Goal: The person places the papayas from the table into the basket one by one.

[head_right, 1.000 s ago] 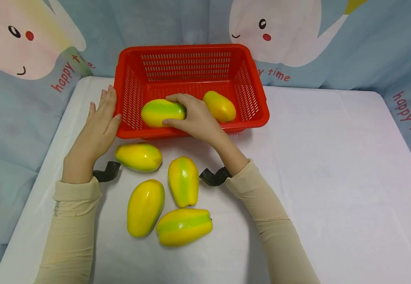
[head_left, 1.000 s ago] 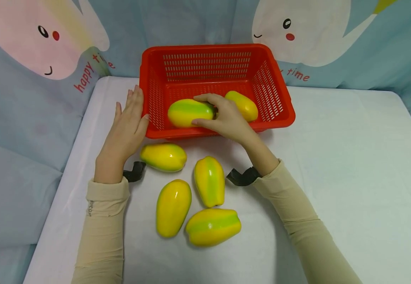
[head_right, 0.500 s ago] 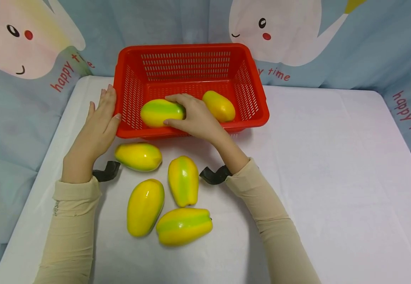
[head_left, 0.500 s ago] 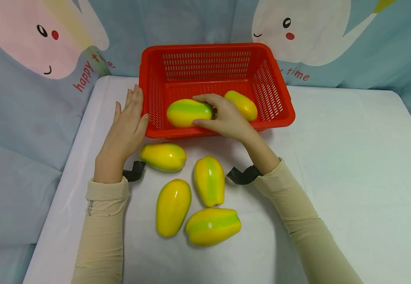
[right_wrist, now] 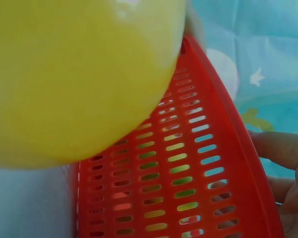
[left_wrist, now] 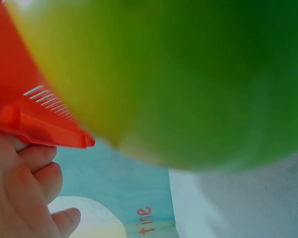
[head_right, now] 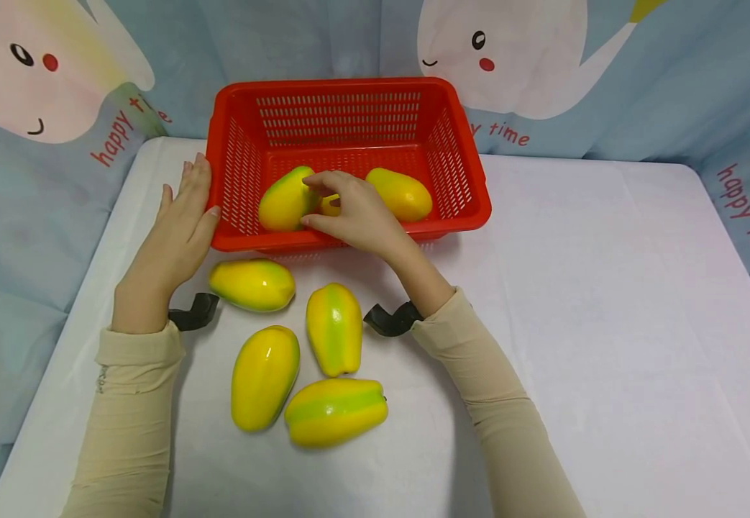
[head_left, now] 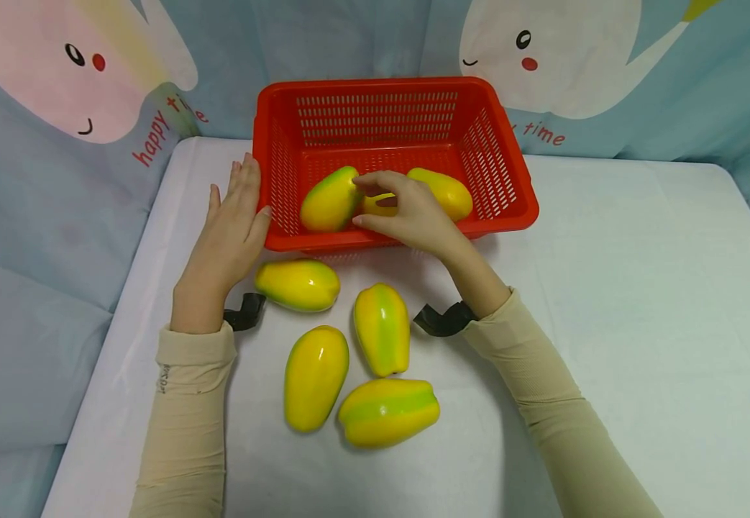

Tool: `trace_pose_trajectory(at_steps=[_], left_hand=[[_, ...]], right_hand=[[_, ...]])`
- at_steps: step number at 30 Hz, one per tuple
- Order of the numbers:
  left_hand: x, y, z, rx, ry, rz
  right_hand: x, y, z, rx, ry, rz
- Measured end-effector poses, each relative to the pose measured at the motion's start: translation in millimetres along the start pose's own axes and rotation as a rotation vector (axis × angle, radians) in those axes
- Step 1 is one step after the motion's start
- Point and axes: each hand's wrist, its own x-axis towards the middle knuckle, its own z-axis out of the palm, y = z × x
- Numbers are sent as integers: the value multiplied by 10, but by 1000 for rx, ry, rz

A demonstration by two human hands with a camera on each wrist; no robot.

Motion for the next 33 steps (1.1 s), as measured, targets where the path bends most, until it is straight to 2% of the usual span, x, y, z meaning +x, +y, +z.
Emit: trace_pose_trajectory(at_steps=[16,26,33], left_hand=[[-10,-11,-9,8,4,-7],[-8,-15,-10,1,4,-7],[3,-16,0,4,-2,-6]], right_hand=[[-13,4,-17,40,17,-12],[-60,38,-26,118,18,-108],[-204,26,-33,190,21,-178]])
